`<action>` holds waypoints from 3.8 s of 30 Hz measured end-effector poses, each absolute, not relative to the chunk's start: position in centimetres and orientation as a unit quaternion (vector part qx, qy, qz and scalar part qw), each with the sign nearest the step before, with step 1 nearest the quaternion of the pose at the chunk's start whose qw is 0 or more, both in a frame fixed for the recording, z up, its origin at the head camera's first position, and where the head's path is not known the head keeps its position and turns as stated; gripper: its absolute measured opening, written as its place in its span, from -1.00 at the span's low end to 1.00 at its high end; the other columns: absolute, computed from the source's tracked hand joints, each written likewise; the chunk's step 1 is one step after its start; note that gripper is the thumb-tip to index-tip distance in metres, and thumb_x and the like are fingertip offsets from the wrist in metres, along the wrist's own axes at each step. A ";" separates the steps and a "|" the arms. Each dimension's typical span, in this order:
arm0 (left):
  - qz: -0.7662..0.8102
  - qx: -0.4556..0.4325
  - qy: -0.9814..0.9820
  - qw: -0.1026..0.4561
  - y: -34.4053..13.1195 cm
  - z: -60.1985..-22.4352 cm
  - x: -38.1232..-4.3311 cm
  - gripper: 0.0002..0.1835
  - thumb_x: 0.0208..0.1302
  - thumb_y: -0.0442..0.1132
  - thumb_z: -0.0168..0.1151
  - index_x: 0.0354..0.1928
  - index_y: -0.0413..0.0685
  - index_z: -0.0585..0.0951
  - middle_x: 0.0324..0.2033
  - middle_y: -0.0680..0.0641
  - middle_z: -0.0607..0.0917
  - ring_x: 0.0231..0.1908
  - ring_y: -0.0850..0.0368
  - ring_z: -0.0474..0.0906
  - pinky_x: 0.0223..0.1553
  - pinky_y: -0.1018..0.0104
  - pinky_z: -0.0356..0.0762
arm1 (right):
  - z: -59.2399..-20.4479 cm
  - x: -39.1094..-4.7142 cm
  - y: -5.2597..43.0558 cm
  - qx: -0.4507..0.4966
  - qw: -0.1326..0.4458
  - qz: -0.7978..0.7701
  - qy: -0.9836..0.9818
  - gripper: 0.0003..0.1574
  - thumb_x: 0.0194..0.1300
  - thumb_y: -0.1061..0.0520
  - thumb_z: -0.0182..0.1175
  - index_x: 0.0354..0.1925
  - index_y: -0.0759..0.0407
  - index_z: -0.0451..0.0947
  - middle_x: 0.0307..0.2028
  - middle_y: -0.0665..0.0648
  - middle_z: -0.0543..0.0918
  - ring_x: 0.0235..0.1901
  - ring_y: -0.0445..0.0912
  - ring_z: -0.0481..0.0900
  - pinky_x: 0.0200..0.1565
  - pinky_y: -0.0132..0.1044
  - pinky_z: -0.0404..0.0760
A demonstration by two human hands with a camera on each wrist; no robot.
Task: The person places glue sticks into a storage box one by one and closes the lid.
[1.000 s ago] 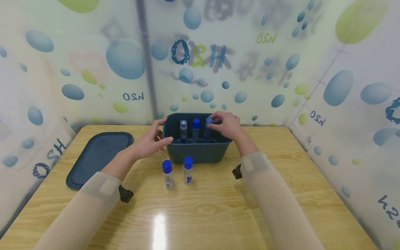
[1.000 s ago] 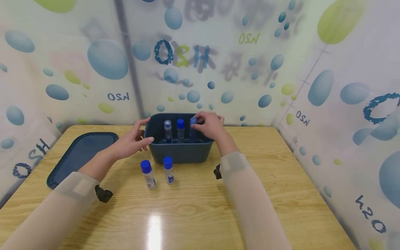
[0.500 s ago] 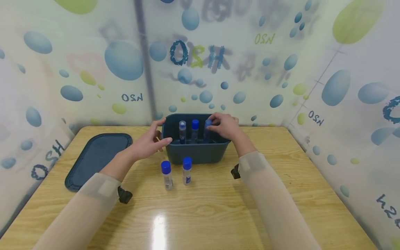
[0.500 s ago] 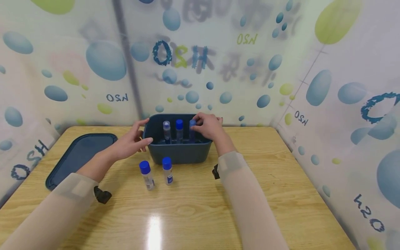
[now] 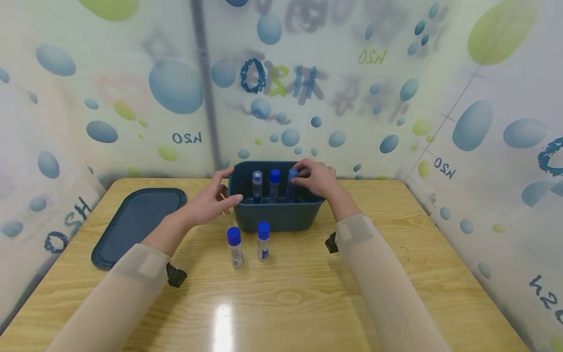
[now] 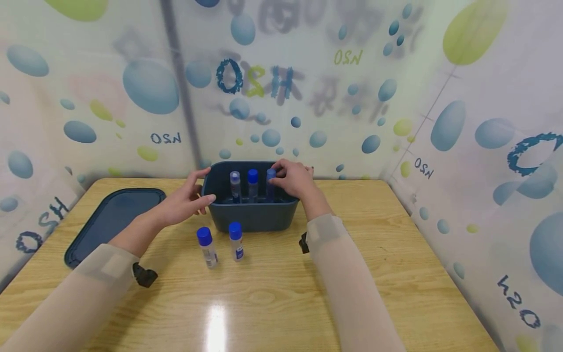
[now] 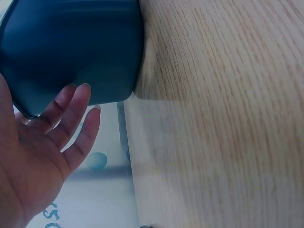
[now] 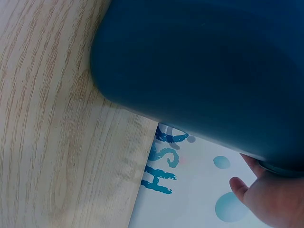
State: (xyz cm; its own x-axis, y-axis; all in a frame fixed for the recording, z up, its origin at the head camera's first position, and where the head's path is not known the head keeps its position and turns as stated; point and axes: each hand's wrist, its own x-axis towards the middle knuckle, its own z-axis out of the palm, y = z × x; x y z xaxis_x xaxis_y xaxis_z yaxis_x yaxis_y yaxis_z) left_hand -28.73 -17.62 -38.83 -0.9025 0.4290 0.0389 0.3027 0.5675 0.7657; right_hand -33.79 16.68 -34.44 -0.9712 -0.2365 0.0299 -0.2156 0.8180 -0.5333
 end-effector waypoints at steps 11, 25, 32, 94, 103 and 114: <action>0.417 0.207 0.882 0.074 -17.6 -39.0 -28.9 -0.01 0.66 0.18 0.20 0.80 0.26 -0.21 -0.18 -0.19 0.62 -0.18 -0.21 0.72 -0.17 0.12 0.64 | -34.5 -33.6 16.8 -0.120 0.013 -0.311 0.943 -0.49 0.60 -0.09 0.35 0.39 -0.04 0.56 0.25 0.15 0.80 0.40 0.15 0.62 0.65 0.39 -0.15; 0.420 0.206 0.880 0.079 -17.7 -38.9 -28.9 -0.01 0.66 0.18 0.20 0.80 0.27 -0.22 -0.17 -0.19 0.61 -0.19 -0.20 0.73 -0.15 0.12 0.64 | -34.9 -33.8 17.1 -0.126 -0.018 -0.336 0.933 -0.50 0.63 -0.09 0.30 0.42 -0.10 0.54 0.29 0.15 0.75 0.42 0.19 0.56 0.61 0.37 -0.03; 0.418 0.205 0.881 0.078 -17.6 -38.9 -28.8 -0.01 0.66 0.19 0.20 0.80 0.27 -0.21 -0.16 -0.20 0.62 -0.18 -0.20 0.73 -0.14 0.13 0.64 | -35.1 -33.8 17.4 -0.117 -0.034 -0.373 0.920 -0.48 0.61 -0.13 0.32 0.41 -0.11 0.55 0.29 0.13 0.75 0.54 0.20 0.44 0.65 0.44 -0.19; 0.413 0.199 0.885 0.078 -17.7 -38.9 -28.8 0.00 0.63 0.25 0.20 0.80 0.28 -0.18 -0.10 -0.26 0.67 -0.14 -0.26 0.72 -0.12 0.13 0.64 | -36.5 -21.2 13.6 -0.329 0.140 -0.432 0.828 -0.39 0.56 0.05 0.39 0.49 0.02 0.58 0.34 0.14 0.68 -0.41 0.14 0.68 -0.40 -0.33 0.57; 0.414 0.199 0.885 0.078 -17.7 -38.9 -28.7 0.00 0.63 0.27 0.19 0.80 0.29 -0.19 -0.10 -0.26 0.67 -0.12 -0.28 0.72 -0.11 0.12 0.64 | -37.5 -21.1 13.4 -0.315 0.154 -0.437 0.829 -0.38 0.58 0.07 0.37 0.51 -0.02 0.55 0.28 0.14 0.64 -0.28 0.38 0.71 -0.32 -0.34 0.63; 0.406 0.201 0.888 0.075 -17.7 -39.0 -28.8 -0.01 0.64 0.25 0.18 0.80 0.29 -0.19 -0.11 -0.24 0.67 -0.14 -0.25 0.73 -0.12 0.13 0.63 | -38.2 -20.9 13.2 -0.319 0.132 -0.447 0.826 -0.41 0.57 0.10 0.38 0.48 -0.01 0.56 0.20 0.13 0.66 -0.33 0.20 0.70 -0.25 -0.32 0.69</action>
